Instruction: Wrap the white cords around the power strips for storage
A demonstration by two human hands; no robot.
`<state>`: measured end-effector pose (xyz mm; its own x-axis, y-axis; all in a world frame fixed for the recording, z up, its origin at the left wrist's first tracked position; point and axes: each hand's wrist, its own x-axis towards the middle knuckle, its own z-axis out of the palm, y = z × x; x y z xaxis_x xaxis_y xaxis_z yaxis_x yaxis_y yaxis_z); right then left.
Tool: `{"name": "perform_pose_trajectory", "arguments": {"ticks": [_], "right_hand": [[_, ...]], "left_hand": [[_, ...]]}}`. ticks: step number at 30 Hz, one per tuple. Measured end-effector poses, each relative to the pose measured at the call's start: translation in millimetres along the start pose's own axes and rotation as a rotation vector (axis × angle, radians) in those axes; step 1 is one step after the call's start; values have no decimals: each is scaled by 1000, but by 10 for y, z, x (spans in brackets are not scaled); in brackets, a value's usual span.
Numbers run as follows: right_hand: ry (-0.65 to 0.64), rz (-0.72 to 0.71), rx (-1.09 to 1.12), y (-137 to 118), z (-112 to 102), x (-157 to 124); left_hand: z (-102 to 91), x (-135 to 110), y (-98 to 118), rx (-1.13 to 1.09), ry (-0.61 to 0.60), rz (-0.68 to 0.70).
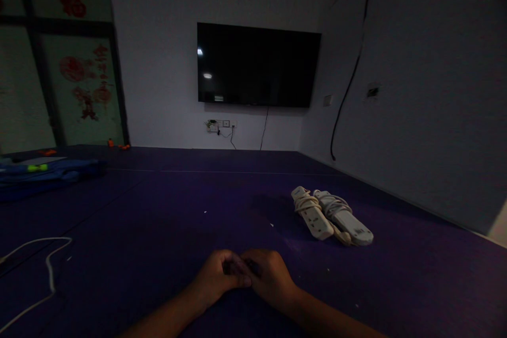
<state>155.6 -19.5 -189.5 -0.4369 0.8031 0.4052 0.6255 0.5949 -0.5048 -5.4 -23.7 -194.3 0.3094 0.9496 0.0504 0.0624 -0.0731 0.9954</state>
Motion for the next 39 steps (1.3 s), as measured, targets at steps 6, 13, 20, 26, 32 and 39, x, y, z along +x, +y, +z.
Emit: {"name": "perform_pose_trajectory", "arguments": {"ticks": [6, 13, 20, 26, 32, 39], "right_hand": [[-1, -16, -5, -15, -3, -8], [17, 8, 56, -21, -36, 6], [48, 16, 23, 7, -7, 4], [43, -9, 0, 41, 24, -7], [36, -6, 13, 62, 30, 11], [39, 1, 82, 5, -11, 14]], "left_hand": [[15, -2, -4, -45, -31, 27], [1, -16, 18, -19, -26, -2], [8, -22, 51, -44, -23, -36], [19, -12, 52, -42, -19, -3], [12, -21, 39, -36, -15, -40], [22, -32, 72, -85, -40, 4]]}}
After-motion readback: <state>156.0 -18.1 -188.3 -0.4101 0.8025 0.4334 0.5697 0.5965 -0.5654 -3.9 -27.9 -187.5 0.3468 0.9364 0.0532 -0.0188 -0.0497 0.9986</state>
